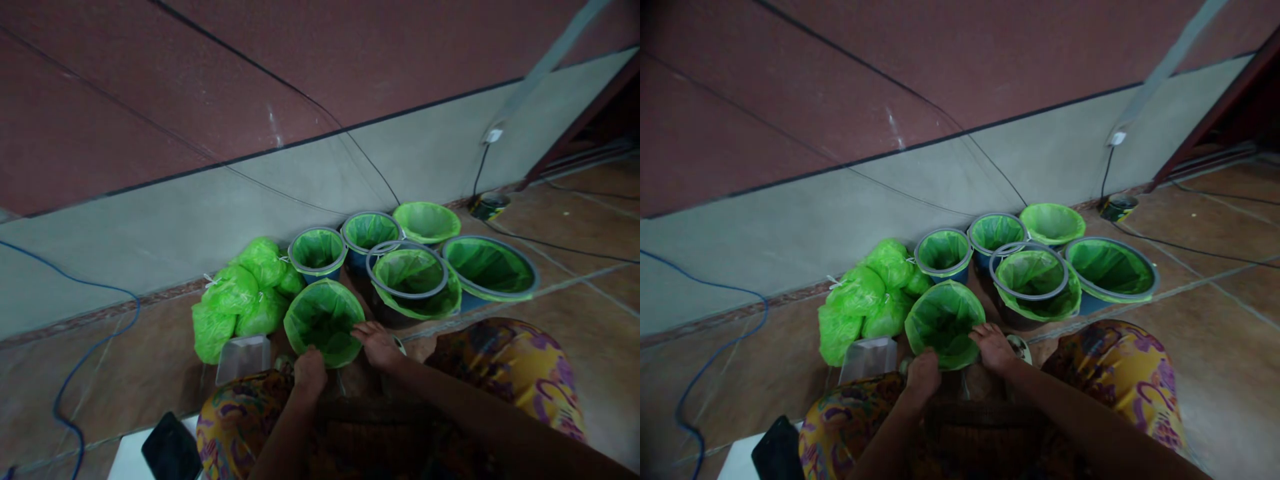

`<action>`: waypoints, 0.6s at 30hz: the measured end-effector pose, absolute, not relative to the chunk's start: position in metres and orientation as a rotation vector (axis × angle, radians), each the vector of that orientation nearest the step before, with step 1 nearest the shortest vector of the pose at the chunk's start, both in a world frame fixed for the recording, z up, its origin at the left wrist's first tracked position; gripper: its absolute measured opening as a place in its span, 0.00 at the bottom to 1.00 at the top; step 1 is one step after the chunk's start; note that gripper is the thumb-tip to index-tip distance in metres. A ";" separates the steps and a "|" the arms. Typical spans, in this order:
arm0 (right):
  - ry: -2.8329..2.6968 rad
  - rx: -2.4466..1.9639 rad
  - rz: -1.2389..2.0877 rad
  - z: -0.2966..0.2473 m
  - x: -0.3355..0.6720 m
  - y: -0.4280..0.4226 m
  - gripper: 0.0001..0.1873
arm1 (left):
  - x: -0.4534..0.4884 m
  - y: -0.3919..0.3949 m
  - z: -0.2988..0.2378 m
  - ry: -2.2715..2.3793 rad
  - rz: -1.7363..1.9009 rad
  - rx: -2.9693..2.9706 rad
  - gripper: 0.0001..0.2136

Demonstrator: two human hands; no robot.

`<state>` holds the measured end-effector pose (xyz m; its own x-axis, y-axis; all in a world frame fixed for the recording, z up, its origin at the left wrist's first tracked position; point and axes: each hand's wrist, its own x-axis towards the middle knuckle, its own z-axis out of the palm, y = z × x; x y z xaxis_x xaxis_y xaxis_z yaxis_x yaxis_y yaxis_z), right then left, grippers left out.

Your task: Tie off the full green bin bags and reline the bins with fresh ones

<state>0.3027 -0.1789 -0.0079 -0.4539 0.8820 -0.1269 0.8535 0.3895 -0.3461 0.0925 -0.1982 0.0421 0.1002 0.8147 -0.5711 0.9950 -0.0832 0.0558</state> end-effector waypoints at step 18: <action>-2.754 -1.548 0.323 -0.029 0.307 -0.165 0.12 | 0.148 -0.202 0.005 1.607 -0.605 2.140 0.17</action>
<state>0.3071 -0.1648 -0.0293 -0.5244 0.8417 -0.1289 0.8487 0.5042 -0.1598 0.1481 -0.2019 0.0045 0.2474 0.7926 -0.5573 0.9634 -0.2626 0.0541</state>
